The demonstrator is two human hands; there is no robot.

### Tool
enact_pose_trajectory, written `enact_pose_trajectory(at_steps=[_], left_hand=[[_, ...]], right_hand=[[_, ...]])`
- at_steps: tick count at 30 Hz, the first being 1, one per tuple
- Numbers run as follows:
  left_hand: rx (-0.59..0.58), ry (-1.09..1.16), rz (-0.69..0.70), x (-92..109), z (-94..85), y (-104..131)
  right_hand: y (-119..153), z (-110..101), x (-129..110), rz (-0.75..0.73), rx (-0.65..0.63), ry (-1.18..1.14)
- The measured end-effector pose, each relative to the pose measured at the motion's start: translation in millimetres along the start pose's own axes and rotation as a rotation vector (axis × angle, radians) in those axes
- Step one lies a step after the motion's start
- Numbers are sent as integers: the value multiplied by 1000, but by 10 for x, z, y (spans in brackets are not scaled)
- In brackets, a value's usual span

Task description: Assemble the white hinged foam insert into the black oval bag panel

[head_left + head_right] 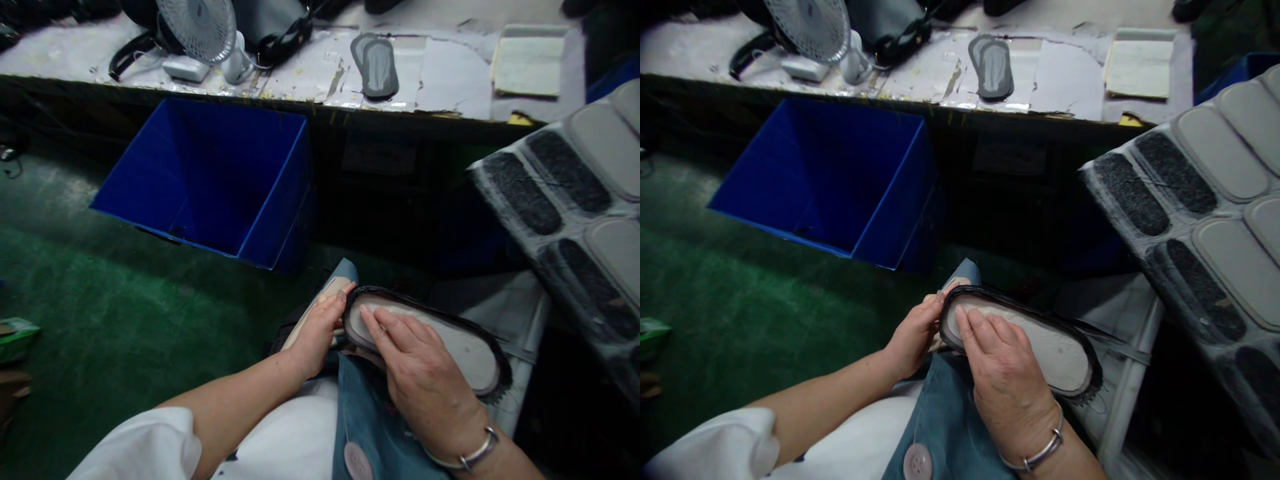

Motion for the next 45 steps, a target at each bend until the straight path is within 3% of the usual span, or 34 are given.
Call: enact_pose_trajectory(at_steps=[8, 13, 17, 22, 24, 28, 30, 32, 35, 38, 41, 45], left_hand=[[79, -457, 137, 140, -1, 0], [189, -505, 198, 116, 31, 16], [192, -562, 254, 101, 56, 21], [246, -645, 276, 73, 46, 16], [262, -671, 294, 86, 45, 11], [207, -700, 260, 138, 50, 33], [129, -767, 254, 166, 44, 54], [46, -898, 310, 184, 26, 59], [-46, -1130, 505, 188, 26, 55], [-122, -1276, 603, 157, 59, 73], [-178, -1339, 617, 165, 101, 103], [-174, -1358, 598, 195, 104, 105]], right_hand=[[85, -36, 97, -50, 43, -142], [119, -49, 140, -67, 60, -202], [195, -102, 208, -119, 94, -272], [519, -279, 446, -140, 200, -381], [702, -345, 638, -38, 278, -358], [1059, -328, 1127, 336, 446, -323], [1211, -201, 1372, 531, 501, -431], [1357, -17, 1620, 709, 595, -688], [1404, 402, 1843, 895, 467, -1108], [1288, 662, 1812, 928, 299, -1371], [1098, 760, 1659, 903, 136, -1498], [945, 730, 1552, 864, 80, -1526]])
Point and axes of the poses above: each hand's wrist, its own y-axis away from the middle knuckle, its own z-axis out of the palm, x = y × z, the point moved 6 cm from there along -y, towards the middle knuckle, and after that the axes turned 15 degrees about z, right-handed, at the moved point
